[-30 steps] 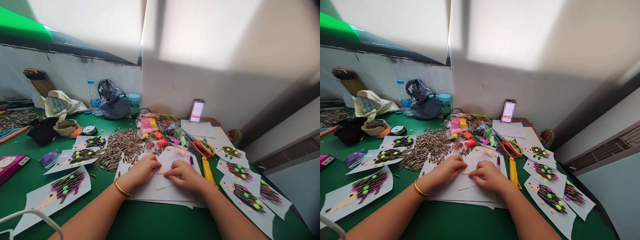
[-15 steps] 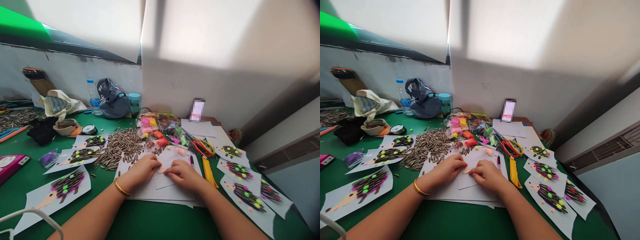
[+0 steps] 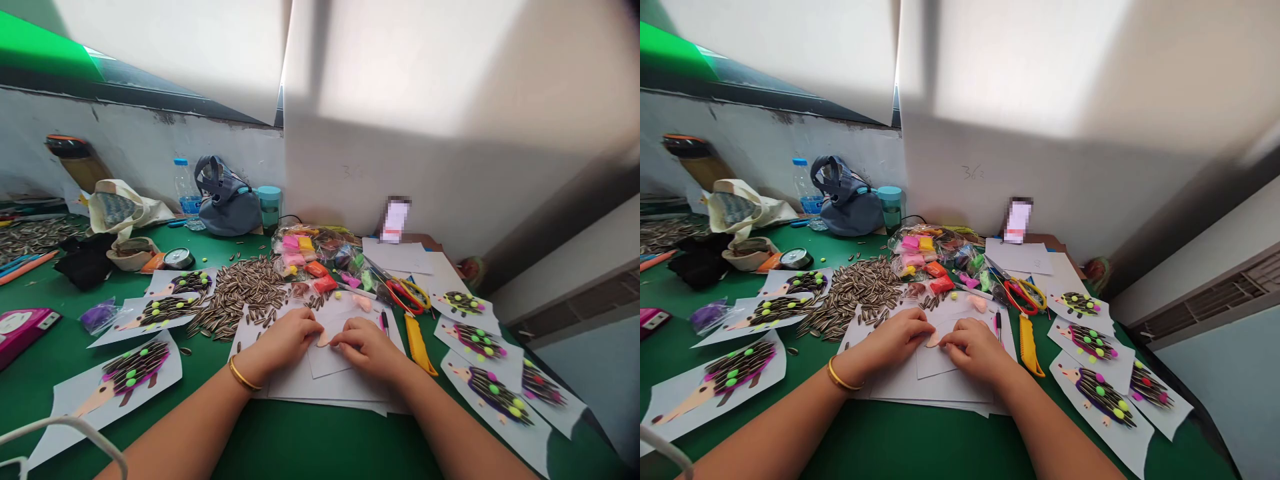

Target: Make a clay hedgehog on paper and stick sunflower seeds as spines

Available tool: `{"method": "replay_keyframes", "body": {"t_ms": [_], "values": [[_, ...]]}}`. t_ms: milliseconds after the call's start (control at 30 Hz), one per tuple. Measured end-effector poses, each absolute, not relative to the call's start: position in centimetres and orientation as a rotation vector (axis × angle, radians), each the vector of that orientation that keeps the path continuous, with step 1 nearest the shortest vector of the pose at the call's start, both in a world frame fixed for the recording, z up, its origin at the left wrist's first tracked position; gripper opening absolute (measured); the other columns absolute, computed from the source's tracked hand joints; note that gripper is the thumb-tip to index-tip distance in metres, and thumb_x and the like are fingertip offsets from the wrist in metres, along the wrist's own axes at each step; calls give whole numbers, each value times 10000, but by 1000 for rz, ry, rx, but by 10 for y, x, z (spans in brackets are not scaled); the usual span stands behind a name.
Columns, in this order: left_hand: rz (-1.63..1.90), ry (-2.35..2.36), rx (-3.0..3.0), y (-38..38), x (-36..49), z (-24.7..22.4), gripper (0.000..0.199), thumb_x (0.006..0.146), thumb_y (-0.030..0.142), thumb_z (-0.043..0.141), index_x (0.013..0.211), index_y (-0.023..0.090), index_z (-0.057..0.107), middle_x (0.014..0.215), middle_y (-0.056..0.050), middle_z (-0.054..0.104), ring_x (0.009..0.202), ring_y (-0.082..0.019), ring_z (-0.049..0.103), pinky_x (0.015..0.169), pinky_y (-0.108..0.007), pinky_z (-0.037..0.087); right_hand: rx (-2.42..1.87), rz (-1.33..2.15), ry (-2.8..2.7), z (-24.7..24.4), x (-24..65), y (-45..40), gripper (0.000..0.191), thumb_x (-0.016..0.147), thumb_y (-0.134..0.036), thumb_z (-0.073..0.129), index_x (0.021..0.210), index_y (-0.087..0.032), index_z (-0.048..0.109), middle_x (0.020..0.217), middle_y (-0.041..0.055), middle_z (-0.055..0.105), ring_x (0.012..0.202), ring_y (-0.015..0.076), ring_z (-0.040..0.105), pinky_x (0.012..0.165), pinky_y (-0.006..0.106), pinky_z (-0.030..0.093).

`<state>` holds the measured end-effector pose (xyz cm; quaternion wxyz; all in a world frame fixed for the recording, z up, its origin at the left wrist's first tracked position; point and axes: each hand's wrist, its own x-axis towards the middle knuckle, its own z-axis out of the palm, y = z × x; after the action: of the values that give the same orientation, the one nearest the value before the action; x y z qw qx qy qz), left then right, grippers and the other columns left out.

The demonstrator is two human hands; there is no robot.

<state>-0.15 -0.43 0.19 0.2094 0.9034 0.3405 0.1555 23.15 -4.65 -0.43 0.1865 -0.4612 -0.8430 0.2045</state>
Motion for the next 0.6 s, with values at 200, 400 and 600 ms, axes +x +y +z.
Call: {"method": "replay_keyframes", "body": {"t_ms": [200, 400, 600], "values": [[439, 944, 2502, -4, -1, 2, 228, 926, 199, 552, 1046, 218, 745, 1015, -74, 633, 958, -198, 602, 858, -303, 478, -1256, 505, -2451, -4, 233, -50, 346, 915, -226, 584, 1201, -385, 697, 912, 35, 619, 889, 187, 557, 825, 332, 396], [443, 946, 2498, -4, -1, 2, 230, 925, 211, 556, 1061, 214, 742, 1016, -76, 635, 949, -202, 604, 845, -305, 478, -1271, 407, -2523, -1, 227, -54, 353, 918, -235, 582, 1221, -389, 679, 927, 37, 614, 885, 193, 542, 836, 355, 370], [444, 940, 2508, -4, -1, 1, 227, 929, 210, 547, 1045, 219, 741, 1015, -71, 630, 952, -199, 602, 849, -304, 472, -1240, 362, -2539, -1, 227, -55, 373, 912, -228, 589, 1241, -386, 663, 940, 36, 604, 896, 189, 532, 834, 351, 345]]}}
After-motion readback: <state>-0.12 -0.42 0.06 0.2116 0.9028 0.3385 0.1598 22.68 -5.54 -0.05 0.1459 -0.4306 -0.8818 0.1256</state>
